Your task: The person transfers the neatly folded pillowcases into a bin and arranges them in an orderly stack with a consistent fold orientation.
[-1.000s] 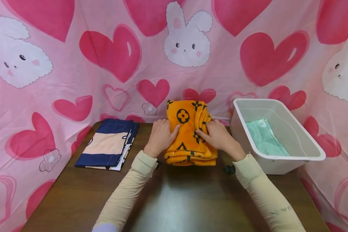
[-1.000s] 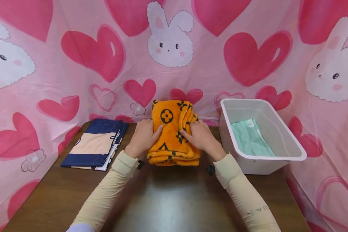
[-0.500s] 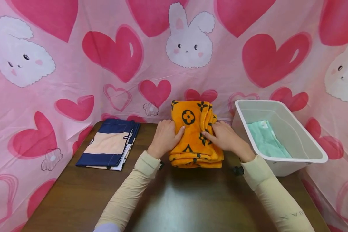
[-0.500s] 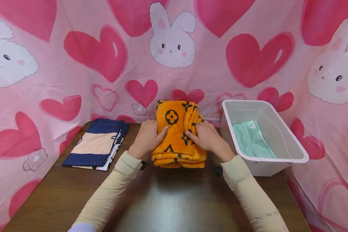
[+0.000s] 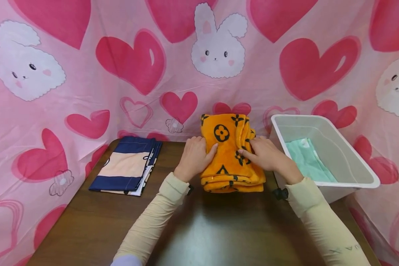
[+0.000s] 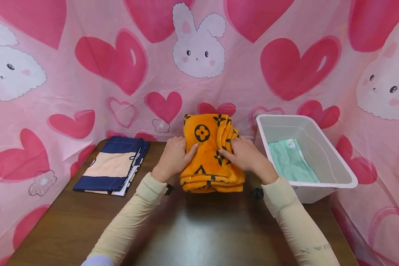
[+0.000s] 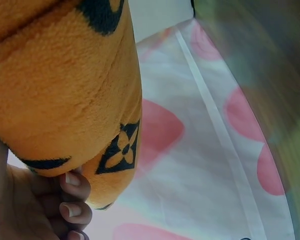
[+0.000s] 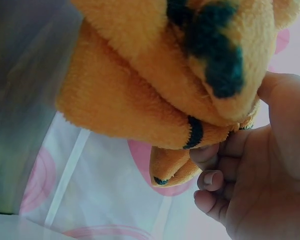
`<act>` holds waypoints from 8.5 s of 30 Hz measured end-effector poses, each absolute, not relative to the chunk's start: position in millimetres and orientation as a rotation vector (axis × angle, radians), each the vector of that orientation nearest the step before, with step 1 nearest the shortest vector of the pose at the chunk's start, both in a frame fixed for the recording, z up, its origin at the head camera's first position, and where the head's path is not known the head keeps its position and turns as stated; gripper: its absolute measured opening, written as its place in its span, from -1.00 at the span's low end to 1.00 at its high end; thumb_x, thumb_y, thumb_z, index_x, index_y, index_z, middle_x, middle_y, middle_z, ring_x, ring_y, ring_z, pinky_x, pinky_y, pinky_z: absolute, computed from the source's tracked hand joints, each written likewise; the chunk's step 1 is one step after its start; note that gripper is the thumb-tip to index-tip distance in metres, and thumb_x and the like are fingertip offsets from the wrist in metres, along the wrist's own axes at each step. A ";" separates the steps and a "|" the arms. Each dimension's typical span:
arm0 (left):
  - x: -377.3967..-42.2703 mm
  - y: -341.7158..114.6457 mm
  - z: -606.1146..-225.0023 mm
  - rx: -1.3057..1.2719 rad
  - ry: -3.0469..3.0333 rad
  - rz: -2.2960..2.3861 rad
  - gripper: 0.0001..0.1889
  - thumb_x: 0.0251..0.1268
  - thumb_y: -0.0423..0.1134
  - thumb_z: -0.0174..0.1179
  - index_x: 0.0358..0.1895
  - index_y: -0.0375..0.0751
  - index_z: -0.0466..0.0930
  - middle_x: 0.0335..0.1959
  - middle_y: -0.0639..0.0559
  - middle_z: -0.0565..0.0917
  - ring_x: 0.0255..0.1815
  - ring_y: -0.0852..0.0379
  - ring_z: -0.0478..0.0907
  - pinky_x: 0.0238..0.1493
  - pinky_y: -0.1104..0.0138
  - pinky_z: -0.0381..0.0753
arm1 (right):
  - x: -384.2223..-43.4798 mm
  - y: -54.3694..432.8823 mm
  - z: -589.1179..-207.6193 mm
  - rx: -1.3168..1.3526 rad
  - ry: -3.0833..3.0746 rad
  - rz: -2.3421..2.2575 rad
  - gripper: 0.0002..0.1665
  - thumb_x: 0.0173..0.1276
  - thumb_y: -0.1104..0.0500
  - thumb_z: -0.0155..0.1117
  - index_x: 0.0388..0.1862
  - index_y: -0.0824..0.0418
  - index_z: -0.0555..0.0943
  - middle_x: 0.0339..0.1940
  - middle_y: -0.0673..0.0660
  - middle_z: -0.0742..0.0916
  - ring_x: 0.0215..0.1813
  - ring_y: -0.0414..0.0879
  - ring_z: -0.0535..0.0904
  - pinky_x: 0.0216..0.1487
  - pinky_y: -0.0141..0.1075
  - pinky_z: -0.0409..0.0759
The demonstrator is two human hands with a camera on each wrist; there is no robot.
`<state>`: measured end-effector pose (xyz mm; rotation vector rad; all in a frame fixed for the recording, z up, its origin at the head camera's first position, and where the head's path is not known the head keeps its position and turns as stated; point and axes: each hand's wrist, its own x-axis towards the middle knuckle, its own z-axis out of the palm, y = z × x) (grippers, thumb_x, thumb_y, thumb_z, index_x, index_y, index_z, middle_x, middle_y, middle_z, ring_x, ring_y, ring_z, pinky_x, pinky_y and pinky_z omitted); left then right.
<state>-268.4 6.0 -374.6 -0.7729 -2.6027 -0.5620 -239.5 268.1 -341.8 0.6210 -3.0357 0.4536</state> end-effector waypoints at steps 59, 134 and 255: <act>-266.8 54.8 -355.7 -0.782 -2.604 -0.627 -0.48 0.56 0.12 -0.03 -0.50 -0.20 0.48 -0.59 0.00 0.43 -0.45 -0.01 0.43 -0.29 0.20 0.39 | -238.4 316.8 -297.5 0.574 -3.076 0.400 -0.51 0.56 -0.17 0.11 -0.41 0.19 0.49 -0.60 0.05 0.45 -0.47 -0.05 0.37 -0.31 -0.21 0.35; -283.9 139.9 -330.5 -0.816 -2.557 -0.666 -0.52 0.57 0.13 -0.07 -0.33 -0.24 0.49 -0.43 -0.03 0.49 -0.37 0.01 0.45 -0.28 0.28 0.47 | -250.7 397.2 -263.2 0.331 -3.124 0.464 -0.48 0.58 -0.17 0.04 -0.16 0.28 0.60 -0.53 0.05 0.62 -0.43 -0.06 0.51 -0.38 -0.27 0.46; -271.2 273.8 -366.7 -0.988 -2.698 -0.296 -0.40 0.63 0.17 -0.28 -0.46 0.01 0.65 -0.35 0.12 0.68 -0.30 0.14 0.60 -0.25 0.30 0.47 | -215.6 509.0 -291.6 -0.060 -3.331 0.372 -0.24 0.55 -0.36 -0.08 -0.22 0.34 0.58 -0.62 0.07 0.56 -0.53 -0.02 0.48 -0.48 -0.20 0.46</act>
